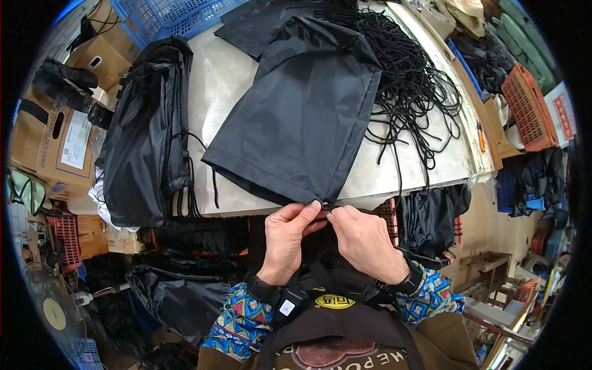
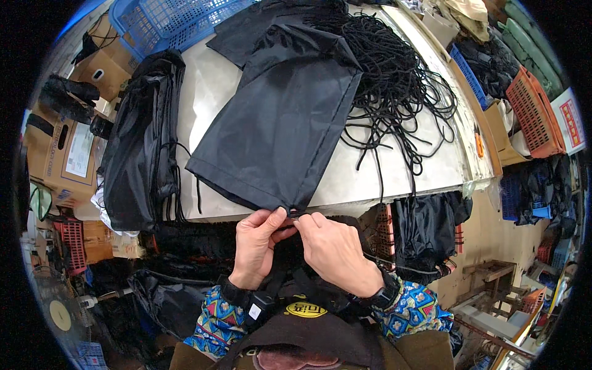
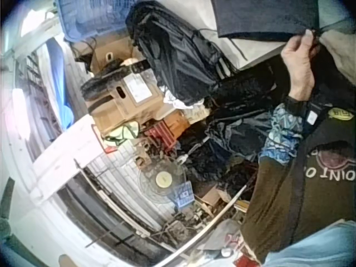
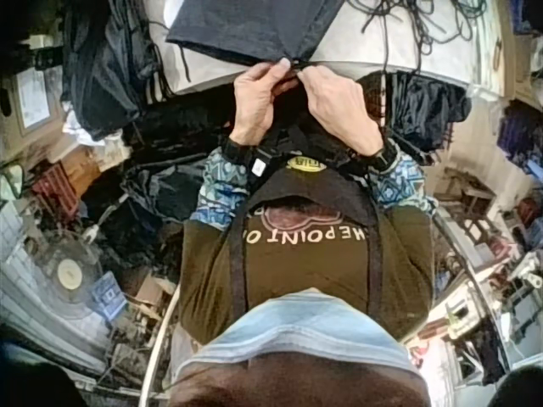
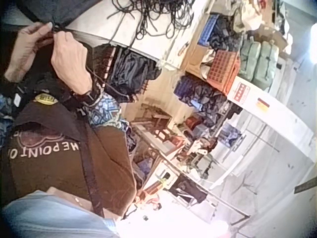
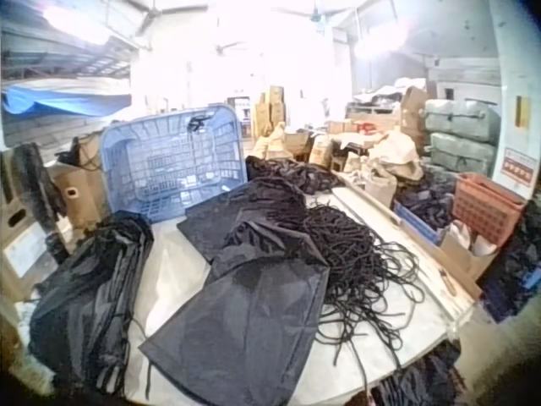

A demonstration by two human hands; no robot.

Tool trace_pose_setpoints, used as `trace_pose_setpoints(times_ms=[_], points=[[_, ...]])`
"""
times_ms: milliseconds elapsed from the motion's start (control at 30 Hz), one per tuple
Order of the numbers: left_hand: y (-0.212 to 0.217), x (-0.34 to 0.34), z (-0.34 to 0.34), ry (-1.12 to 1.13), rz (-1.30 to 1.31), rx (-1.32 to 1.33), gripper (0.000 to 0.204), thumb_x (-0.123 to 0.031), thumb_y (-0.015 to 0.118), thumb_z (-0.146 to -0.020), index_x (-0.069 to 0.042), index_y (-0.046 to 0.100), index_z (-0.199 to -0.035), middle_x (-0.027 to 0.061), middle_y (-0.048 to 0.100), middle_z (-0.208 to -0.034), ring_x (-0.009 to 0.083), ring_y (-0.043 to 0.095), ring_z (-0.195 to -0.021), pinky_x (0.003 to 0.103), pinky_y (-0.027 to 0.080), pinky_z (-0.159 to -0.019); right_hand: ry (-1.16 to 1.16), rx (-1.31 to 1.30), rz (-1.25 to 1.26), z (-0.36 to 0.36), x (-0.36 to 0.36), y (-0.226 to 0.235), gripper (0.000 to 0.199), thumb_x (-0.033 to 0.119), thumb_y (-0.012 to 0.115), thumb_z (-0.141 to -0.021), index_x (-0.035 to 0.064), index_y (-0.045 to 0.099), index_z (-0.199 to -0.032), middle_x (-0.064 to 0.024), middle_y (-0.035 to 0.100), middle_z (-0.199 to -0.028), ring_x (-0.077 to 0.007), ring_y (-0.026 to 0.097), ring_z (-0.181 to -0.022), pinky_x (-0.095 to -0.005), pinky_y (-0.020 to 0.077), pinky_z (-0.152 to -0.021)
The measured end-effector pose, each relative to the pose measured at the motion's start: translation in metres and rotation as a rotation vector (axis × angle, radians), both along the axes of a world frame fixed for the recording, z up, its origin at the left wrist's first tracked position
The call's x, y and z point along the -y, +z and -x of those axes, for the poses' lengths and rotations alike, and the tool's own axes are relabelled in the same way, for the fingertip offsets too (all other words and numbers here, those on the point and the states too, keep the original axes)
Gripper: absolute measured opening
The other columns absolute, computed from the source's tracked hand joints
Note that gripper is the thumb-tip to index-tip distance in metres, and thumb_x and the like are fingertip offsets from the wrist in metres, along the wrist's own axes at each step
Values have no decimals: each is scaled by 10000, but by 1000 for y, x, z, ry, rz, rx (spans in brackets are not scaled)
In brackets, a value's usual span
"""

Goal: The person uses a metal hook tool to thread black drawstrings through the hems of black fabric bags. They repeatedly pull the strings through the channels, adjust the bags, and stack the finished units on a table in a workshop setting.

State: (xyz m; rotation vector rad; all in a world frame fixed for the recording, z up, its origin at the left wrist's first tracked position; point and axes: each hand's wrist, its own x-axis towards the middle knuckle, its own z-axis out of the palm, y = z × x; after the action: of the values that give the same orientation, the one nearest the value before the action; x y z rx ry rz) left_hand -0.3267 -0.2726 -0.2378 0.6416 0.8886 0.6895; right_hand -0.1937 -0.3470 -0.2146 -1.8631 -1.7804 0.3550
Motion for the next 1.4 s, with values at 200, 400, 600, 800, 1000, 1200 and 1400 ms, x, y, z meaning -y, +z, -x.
trace_pose_setpoints(times_ms=[200,400,600,800,1000,1200,1400], points=[[-8,2,-1,45,-149,29,118,-109,683,-853,9,682,-847,35,650,-790,90,585,-698,243,505,-648,90,11,13,-3,-6,1,139,144,548,-887,56,552,-996,-128,557,-767,-314,598,-627,-412,466,-509],[12,-54,32,244,-147,25,127,-160,666,-871,-35,659,-861,41,661,-804,75,583,-706,210,470,-576,80,92,10,-87,33,42,161,68,658,-796,40,663,-955,-132,612,-730,-314,611,-621,-370,497,-538],[7,6,-22,-291,-131,85,117,-116,656,-868,-1,640,-873,93,666,-796,122,605,-645,240,484,-492,145,42,24,-46,8,30,195,20,640,-796,11,623,-990,-160,583,-719,-345,598,-635,-385,469,-549],[9,-51,9,120,-189,8,258,-266,557,-946,-55,539,-799,55,600,-700,84,529,-510,213,430,-384,152,-95,75,-41,8,47,255,57,617,-838,8,589,-1086,-174,591,-787,-359,588,-705,-391,464,-606],[11,-47,0,-77,-382,-116,265,-265,563,-946,-68,561,-768,15,593,-661,46,490,-507,200,379,-416,17,-126,121,-67,22,59,88,27,635,-822,-40,626,-879,-185,610,-721,-340,604,-641,-345,472,-574],[6,-27,-9,-222,-256,29,218,-219,580,-937,-22,629,-857,43,634,-761,93,584,-629,218,481,-577,-31,-232,128,-46,7,33,131,61,629,-847,-40,644,-928,-194,657,-818,-323,668,-754,-321,518,-660],[9,-26,-29,-168,-305,242,168,-181,573,-942,-24,619,-981,-10,625,-902,50,559,-807,231,479,-734,-143,-315,23,-29,-1,18,126,62,615,-861,-44,629,-928,-170,629,-715,-304,622,-608,-339,489,-570]])
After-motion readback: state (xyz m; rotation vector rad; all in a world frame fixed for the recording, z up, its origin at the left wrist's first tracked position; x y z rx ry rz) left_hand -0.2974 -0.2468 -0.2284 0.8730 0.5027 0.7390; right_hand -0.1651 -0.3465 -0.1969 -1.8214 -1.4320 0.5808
